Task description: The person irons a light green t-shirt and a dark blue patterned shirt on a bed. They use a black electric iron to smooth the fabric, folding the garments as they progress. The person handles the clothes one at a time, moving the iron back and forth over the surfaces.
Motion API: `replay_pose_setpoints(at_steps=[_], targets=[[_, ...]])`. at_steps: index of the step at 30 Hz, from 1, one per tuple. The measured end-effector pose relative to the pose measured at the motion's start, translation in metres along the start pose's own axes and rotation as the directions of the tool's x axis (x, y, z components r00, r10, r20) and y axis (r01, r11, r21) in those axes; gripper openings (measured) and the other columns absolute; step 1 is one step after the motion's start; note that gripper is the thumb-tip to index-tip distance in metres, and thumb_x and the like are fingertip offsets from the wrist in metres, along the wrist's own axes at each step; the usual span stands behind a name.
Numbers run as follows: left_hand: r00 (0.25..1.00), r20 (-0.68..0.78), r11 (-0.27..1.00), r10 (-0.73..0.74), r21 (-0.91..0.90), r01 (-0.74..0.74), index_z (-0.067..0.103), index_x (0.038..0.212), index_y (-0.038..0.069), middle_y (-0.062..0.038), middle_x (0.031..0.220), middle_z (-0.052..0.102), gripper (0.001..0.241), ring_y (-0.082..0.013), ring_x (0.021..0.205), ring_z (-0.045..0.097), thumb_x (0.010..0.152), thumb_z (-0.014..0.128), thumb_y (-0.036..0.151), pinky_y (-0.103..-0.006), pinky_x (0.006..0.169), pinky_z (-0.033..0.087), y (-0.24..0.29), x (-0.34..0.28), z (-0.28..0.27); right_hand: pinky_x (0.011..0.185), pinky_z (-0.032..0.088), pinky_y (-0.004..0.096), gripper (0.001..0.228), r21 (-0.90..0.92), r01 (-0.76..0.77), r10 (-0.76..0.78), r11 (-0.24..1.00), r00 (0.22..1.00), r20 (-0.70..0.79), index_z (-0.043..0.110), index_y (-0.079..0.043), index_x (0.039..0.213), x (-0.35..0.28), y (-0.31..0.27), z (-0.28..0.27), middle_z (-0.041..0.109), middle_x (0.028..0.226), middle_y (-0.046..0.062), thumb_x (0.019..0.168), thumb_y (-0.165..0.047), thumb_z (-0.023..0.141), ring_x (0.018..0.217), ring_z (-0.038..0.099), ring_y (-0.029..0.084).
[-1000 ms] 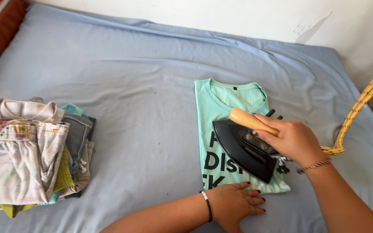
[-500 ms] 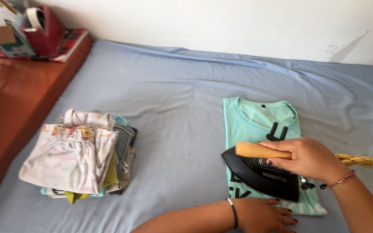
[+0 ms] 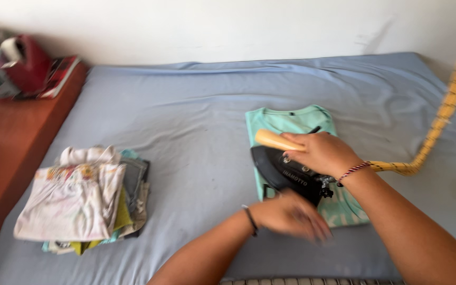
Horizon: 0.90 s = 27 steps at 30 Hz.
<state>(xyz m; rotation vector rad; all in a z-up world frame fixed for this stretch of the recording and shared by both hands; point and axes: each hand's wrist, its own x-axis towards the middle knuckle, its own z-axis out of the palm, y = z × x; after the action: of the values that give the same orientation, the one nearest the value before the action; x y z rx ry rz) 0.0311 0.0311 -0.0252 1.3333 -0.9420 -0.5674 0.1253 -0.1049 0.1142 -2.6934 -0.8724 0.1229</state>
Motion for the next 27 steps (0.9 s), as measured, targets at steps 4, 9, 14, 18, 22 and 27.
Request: replay_pose_setpoints(at_steps=[4, 9, 14, 18, 22, 27], targets=[[0.698, -0.625, 0.874, 0.350, -0.051, -0.484, 0.070, 0.126, -0.008, -0.016, 0.109, 0.077, 0.035, -0.0223, 0.097, 0.075, 0.106, 0.060, 0.018, -0.0364, 0.092, 0.061, 0.026, -0.014, -0.037, 0.068, 0.057, 0.037, 0.053, -0.015, -0.047, 0.049, 0.999, 0.990, 0.129, 0.061, -0.040, 0.137, -0.038, 0.016, -0.013, 0.077, 0.081, 0.008, 0.086, -0.044, 0.071, 0.065, 0.073, 0.023], [0.582, -0.658, 0.800, 0.478, 0.600, 0.020, 0.074, 0.119, 0.001, -0.014, 0.113, 0.075, 0.027, -0.0248, 0.102, 0.071, 0.093, 0.072, 0.009, -0.0340, 0.091, 0.057, 0.051, -0.014, -0.033, 0.063, 0.054, 0.035, 0.056, -0.040, -0.188, 0.192, 0.981, 0.971, 0.142, 0.061, -0.044, 0.140, -0.092, 0.060, -0.027, 0.076, 0.072, 0.008, 0.086, -0.047, 0.074, 0.055, 0.066, 0.025], [0.740, -0.655, 0.741, 0.152, 0.571, 0.354, 0.076, 0.113, 0.009, -0.007, 0.114, 0.075, 0.029, -0.0250, 0.100, 0.070, 0.086, 0.077, 0.017, -0.0327, 0.081, 0.057, 0.069, -0.005, -0.023, 0.063, 0.055, 0.037, 0.053, 0.026, -0.319, 0.320, 0.947, 0.944, -0.084, 0.066, -0.040, 0.134, -0.129, 0.128, -0.035, 0.076, 0.074, 0.012, 0.082, -0.046, 0.076, 0.057, 0.071, 0.025], [0.764, -0.645, 0.657, -0.024, 0.566, 0.498, 0.075, 0.115, 0.012, -0.004, 0.111, 0.075, 0.032, -0.0265, 0.090, 0.069, 0.085, 0.075, 0.025, -0.0338, 0.076, 0.057, 0.069, -0.002, -0.020, 0.071, 0.056, 0.042, 0.054, -0.115, -0.501, 0.474, 0.858, 0.858, -0.200, 0.066, -0.039, 0.136, -0.144, 0.163, -0.048, 0.076, 0.086, 0.014, 0.083, -0.049, 0.075, 0.072, 0.071, 0.031], [0.758, -0.620, 0.516, 0.202, 0.725, 0.456, 0.077, 0.109, 0.010, -0.006, 0.107, 0.076, 0.029, -0.0278, 0.095, 0.070, 0.085, 0.076, 0.027, -0.0376, 0.078, 0.057, 0.061, -0.002, -0.017, 0.072, 0.057, 0.040, 0.052, -0.457, -0.550, 0.404, 0.699, 0.831, -0.382, 0.066, -0.034, 0.142, -0.156, 0.163, -0.052, 0.077, 0.089, 0.007, 0.094, -0.053, 0.069, 0.082, 0.073, 0.026], [0.405, -0.914, 0.154, -0.014, 0.398, 0.904, 0.069, 0.098, 0.002, -0.012, 0.096, 0.073, 0.054, -0.0299, 0.090, 0.070, 0.090, 0.069, 0.056, -0.0431, 0.072, 0.056, 0.062, -0.021, -0.016, 0.078, 0.053, 0.040, 0.037, -0.361, 0.031, -0.226, 0.932, 0.829, -0.511, 0.071, -0.027, 0.115, -0.169, 0.127, -0.002, 0.074, 0.100, 0.002, 0.084, -0.046, 0.064, 0.091, 0.069, 0.023]])
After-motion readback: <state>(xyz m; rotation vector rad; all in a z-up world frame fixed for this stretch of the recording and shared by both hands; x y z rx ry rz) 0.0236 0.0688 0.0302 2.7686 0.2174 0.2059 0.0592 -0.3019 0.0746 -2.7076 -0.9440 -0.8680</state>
